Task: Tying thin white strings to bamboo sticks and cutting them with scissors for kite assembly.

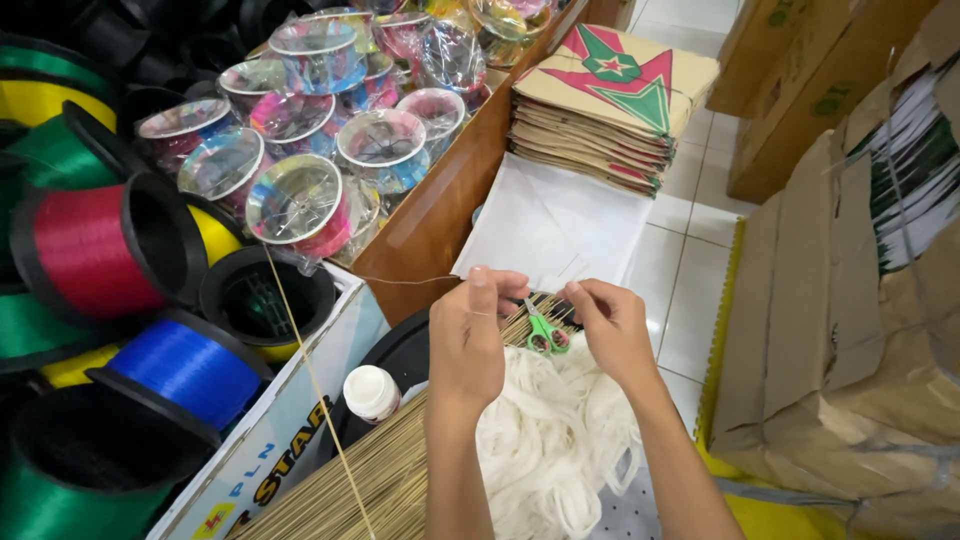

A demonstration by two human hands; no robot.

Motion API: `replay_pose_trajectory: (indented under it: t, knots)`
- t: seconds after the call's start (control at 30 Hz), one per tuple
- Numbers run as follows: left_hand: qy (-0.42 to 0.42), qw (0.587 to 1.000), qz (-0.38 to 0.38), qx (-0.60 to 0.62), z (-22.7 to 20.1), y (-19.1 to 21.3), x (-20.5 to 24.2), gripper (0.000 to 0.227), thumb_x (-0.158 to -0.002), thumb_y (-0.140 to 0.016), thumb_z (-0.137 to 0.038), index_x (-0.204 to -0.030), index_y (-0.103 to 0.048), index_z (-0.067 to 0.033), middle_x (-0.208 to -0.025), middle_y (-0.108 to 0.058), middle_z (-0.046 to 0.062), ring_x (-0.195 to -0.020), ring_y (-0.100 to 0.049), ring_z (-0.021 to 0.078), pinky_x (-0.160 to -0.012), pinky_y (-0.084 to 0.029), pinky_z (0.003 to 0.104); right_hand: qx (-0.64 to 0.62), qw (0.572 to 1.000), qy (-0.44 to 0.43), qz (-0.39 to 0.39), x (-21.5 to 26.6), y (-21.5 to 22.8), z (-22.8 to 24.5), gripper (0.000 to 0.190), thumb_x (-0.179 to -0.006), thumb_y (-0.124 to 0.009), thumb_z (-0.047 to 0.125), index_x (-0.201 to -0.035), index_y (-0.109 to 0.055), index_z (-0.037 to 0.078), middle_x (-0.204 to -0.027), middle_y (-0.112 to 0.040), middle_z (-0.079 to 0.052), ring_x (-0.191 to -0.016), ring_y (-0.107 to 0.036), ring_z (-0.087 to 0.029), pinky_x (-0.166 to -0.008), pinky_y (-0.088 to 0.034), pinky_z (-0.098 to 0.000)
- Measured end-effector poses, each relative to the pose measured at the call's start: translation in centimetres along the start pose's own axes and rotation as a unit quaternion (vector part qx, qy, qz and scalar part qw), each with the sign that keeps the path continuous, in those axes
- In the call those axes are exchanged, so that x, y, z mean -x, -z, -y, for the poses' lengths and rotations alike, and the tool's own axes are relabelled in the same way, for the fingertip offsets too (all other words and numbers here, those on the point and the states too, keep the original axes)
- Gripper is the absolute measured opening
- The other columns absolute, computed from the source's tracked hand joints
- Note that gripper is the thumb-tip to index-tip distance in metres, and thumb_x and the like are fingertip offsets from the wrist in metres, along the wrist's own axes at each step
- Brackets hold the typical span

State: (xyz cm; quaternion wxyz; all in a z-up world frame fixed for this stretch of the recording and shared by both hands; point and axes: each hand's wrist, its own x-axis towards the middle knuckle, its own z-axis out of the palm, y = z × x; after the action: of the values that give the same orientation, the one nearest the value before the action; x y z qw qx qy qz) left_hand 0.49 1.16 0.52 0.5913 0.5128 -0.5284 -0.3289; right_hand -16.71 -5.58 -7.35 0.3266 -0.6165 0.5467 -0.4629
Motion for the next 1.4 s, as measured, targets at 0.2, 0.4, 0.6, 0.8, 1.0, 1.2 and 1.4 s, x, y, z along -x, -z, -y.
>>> replay_pose_trajectory:
  t: [0.2,0.4,0.6,0.8,1.0,1.2,1.4]
  knots:
    - [-0.015,1.0,0.001,-0.027,-0.6,-0.2,0.0,0.062,-0.105,-0.03,-0.046,-0.099,-0.077,-0.0057,-0.086,-0.077,0.014,-0.076,-0.07,0.0218,-0.073,-0.059,0.036,0.185,0.982,-0.038,-0.006,-1.7,-0.7,-6.8,0.027,-0.102,-0.061,0.028,-0.089,-0.082,0.017,-0.068,-0.07,-0.006,-0.076,-0.065,-0.029,-0.079,-0.053,-0.0407]
    - [0.056,0.991,0.036,-0.114,-2.2,-0.4,0.1,0.045,-0.098,-0.053,-0.047,-0.105,-0.079,-0.0108,-0.095,-0.079,0.013,-0.088,-0.076,0.0316,-0.079,-0.06,0.04,0.205,0.979,-0.009,-0.019,-2.4,-1.0,-8.4,0.025,-0.103,-0.061,0.027,-0.101,-0.082,0.014,-0.078,-0.074,-0.007,-0.084,-0.067,-0.031,-0.086,-0.055,-0.0422]
    - [0.064,0.974,0.098,-0.192,-2.5,-0.5,0.2,0.038,-0.091,-0.064,-0.028,-0.123,-0.07,-0.0075,-0.115,-0.074,0.016,-0.106,-0.072,0.0351,-0.09,-0.056,0.047,0.163,0.983,0.083,0.018,-0.6,-1.1,-3.5,0.033,-0.09,-0.063,0.003,-0.121,-0.072,-0.002,-0.096,-0.075,-0.024,-0.102,-0.066,-0.047,-0.096,-0.051,-0.0583]
    - [0.012,0.964,0.124,-0.236,-2.4,-0.8,0.8,0.04,-0.085,-0.068,-0.021,-0.124,-0.068,-0.014,-0.112,-0.073,0.009,-0.105,-0.071,0.0317,-0.092,-0.054,0.048,-0.163,0.979,0.092,0.081,1.0,-1.4,-0.7,0.055,-0.082,-0.047,-0.003,-0.131,-0.07,0.006,-0.103,-0.078,-0.014,-0.099,-0.067,-0.019,-0.092,-0.056,-0.0391]
    - [0.008,0.955,0.13,-0.267,-3.0,-1.5,1.4,0.046,-0.087,-0.065,-0.018,-0.132,-0.064,-0.0095,-0.115,-0.07,0.014,-0.112,-0.066,0.0374,-0.097,-0.051,0.049,-0.272,0.936,0.036,0.221,1.7,-4.0,-4.7,0.046,-0.089,-0.064,-0.001,-0.134,-0.064,0.001,-0.127,-0.07,-0.02,-0.119,-0.064,-0.03,-0.103,-0.052,-0.0473]
    - [0.026,0.931,0.129,-0.339,-3.1,-1.6,2.3,0.044,-0.087,-0.065,-0.026,-0.13,-0.063,-0.0142,-0.111,-0.07,0.009,-0.111,-0.065,0.0329,-0.092,-0.053,0.049,-0.288,0.918,0.05,0.269,4.5,-4.9,-1.6,0.036,-0.088,-0.058,-0.001,-0.123,-0.064,0.002,-0.114,-0.068,-0.013,-0.106,-0.061,-0.023,-0.09,-0.05,-0.0401]
    - [0.033,0.936,0.125,-0.328,-5.9,0.2,5.0,0.055,-0.089,-0.064,-0.019,-0.142,-0.055,-0.0041,-0.113,-0.071,0.018,-0.113,-0.064,0.0387,-0.094,-0.051,0.051,-0.306,0.889,0.071,0.332,7.1,-5.5,1.7,0.027,-0.087,-0.051,-0.001,-0.109,-0.064,0.004,-0.098,-0.065,-0.005,-0.09,-0.057,-0.014,-0.076,-0.047,-0.0314]
